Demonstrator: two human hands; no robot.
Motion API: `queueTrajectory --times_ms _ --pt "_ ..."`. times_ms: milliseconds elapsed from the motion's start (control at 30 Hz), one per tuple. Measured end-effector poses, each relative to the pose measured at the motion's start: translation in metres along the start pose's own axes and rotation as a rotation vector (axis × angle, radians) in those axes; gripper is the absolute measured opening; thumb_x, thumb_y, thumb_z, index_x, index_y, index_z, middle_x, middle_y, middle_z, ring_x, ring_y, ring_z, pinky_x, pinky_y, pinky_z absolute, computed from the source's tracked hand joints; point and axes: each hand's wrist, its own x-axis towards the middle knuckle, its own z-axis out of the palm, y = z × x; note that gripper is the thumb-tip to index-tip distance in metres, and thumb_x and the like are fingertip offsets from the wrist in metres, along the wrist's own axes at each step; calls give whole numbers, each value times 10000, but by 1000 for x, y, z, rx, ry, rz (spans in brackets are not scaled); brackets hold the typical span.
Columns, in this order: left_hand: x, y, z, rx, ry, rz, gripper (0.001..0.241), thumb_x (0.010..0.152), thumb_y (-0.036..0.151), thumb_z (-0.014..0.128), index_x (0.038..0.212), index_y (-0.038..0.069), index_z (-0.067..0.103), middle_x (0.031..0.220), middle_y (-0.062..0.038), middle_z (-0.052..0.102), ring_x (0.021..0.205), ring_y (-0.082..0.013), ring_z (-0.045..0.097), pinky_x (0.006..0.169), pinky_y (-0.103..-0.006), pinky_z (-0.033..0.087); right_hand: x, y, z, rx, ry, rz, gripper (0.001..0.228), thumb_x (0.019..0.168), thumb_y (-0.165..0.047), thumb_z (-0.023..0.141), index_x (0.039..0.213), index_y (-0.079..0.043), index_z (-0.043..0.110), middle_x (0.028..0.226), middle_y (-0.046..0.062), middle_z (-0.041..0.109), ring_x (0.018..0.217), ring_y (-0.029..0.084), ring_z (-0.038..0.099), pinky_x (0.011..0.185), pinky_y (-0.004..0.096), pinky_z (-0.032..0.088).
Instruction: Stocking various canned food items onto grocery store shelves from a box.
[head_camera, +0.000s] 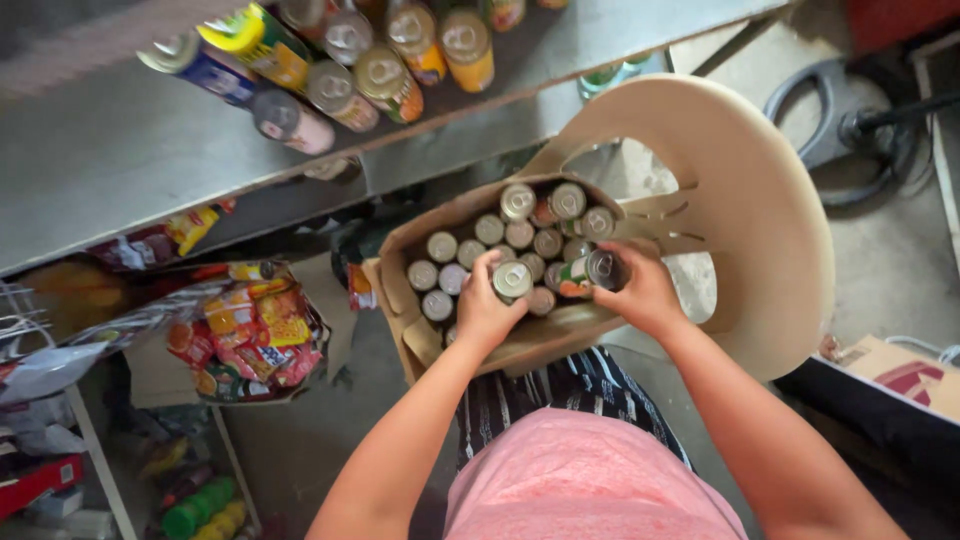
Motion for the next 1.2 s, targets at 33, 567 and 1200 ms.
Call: queueTrajectory --times_ms 33,567,1200 --pt "-3 0 -5 -160 -2 0 778 654 222 871 1336 96 519 1174 -154 698 1099 -325 669 937 -425 535 3 -8 -6 201 -99 117 647 700 -161 844 1305 -54 643 1215 118 698 1132 241 652 982 364 522" --pt "-41 125 -137 -800 -182 201 660 712 69 700 1333 63 475 1049 -19 567 824 -167 581 708 -324 496 49 -220 -110 1399 -133 -193 739 823 17 761 1506 22 480 1416 133 633 1257 181 625 1102 360 495" --pt "-46 168 -198 -1233 -557 271 989 650 10 649 1560 97 270 1292 -79 577 1165 -234 608 978 -455 541 42 -341 -154 1505 -353 -408 763 929 -106 741 1592 -16 375 1277 101 650 1144 185 641 996 350 527"
